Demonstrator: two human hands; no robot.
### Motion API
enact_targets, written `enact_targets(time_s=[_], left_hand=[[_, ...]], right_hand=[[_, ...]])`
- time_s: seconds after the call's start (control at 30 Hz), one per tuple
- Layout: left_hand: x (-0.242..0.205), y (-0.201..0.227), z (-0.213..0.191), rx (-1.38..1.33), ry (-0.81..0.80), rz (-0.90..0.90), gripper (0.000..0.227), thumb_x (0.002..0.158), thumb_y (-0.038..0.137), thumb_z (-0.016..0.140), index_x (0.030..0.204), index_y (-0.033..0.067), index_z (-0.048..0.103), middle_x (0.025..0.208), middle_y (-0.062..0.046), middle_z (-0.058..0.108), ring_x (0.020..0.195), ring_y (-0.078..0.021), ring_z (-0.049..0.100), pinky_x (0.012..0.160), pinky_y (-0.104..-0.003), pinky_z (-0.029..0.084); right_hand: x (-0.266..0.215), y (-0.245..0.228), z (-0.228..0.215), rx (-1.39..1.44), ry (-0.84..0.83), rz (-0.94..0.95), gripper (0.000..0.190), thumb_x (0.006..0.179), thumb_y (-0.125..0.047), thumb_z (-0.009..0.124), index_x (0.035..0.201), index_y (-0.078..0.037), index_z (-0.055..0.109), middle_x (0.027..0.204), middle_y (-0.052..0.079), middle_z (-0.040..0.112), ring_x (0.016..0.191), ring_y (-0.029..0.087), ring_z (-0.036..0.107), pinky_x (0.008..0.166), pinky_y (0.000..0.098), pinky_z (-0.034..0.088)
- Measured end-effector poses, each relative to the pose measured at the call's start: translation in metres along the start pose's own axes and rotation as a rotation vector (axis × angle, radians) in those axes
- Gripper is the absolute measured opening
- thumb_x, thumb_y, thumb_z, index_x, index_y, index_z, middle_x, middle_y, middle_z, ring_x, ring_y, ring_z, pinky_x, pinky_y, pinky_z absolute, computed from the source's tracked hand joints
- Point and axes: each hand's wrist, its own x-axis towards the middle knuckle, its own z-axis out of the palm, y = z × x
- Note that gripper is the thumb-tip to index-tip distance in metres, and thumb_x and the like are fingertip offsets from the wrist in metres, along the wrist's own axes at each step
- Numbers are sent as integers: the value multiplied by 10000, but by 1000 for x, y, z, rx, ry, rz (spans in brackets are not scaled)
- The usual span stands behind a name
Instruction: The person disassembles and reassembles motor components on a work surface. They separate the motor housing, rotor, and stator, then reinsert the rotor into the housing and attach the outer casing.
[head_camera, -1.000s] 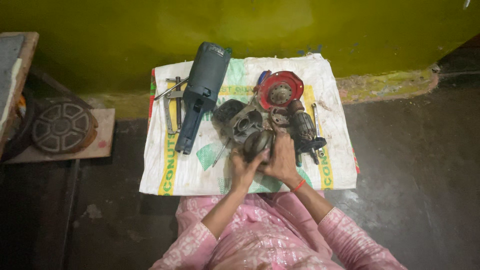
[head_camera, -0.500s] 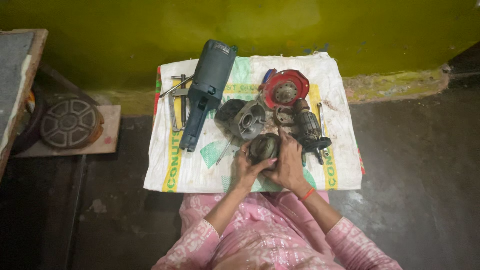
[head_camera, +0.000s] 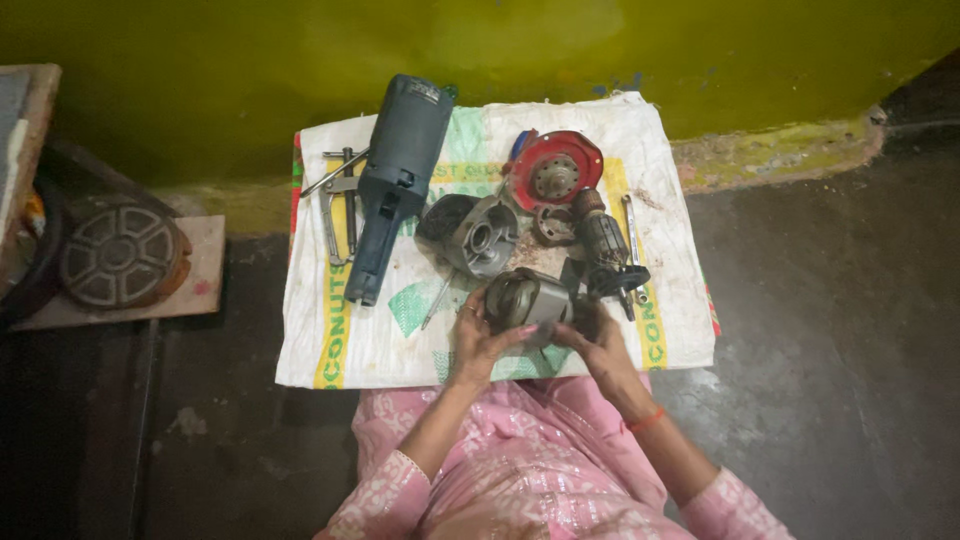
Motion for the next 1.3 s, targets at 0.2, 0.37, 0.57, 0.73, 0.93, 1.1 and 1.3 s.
enact_targets(time_s=[0.2,0.37,0.57,0.73,0.93,1.1,1.3], left_hand=[[4,8,-12,39,-97,19,974,580,26,944,1397,-51,419,1343,-153,592,1218,-259,635,1012,-418,601],[16,10,-17,416,-151,94,1010,562,87,969,1428,-20,461,1322,-163,636,1213,-250,627,1057,-364,526],[10,14,-18,641,-172,207,1004,558,179,1006,1369,1,441,1256,-161,668,1185,-273,660,1029,-392,532],[17,5,-14,818,-96,241,1078,571,199,973,1430,25,345,1305,-174,592,1224,-298,609,1043,-412,493],[28,-6,-8,1049,-67,457,1104,567,184,994,1457,69,352,1340,-199,509,1265,-396,523,1070,-477,429],[25,-6,-18,1071,-87,534,1149,541,157,981,1480,55,325,1427,-234,447,1328,-438,465,1114,-511,399],[19,-6,-16,1055,-63,568,1142,568,196,991,1493,61,334,1418,-224,475,1303,-418,504,1091,-493,431]], right_hand=[[32,16,7,176,-205,57,849,870,-154,765,1534,33,268,1381,157,600,1227,215,589,1032,338,488],[34,13,4,89,-281,31,900,831,-119,777,1565,-5,270,1460,143,523,1330,208,505,1095,329,430],[28,4,19,-96,-279,-166,857,779,-27,820,1505,-5,365,1467,150,491,1393,215,440,1153,343,383],[45,-3,11,-7,-364,-348,960,718,41,833,1534,-73,340,1503,113,470,1418,203,426,1178,364,377],[57,-13,6,-126,-333,-415,1064,632,71,872,1531,-86,326,1489,92,458,1422,212,415,1191,366,348],[53,-15,13,-148,-362,-480,1111,611,11,922,1552,-82,338,1506,104,451,1446,230,424,1209,373,359],[64,-25,12,-238,-419,-465,1238,501,-76,986,1554,-81,335,1500,97,476,1426,229,440,1193,373,361]])
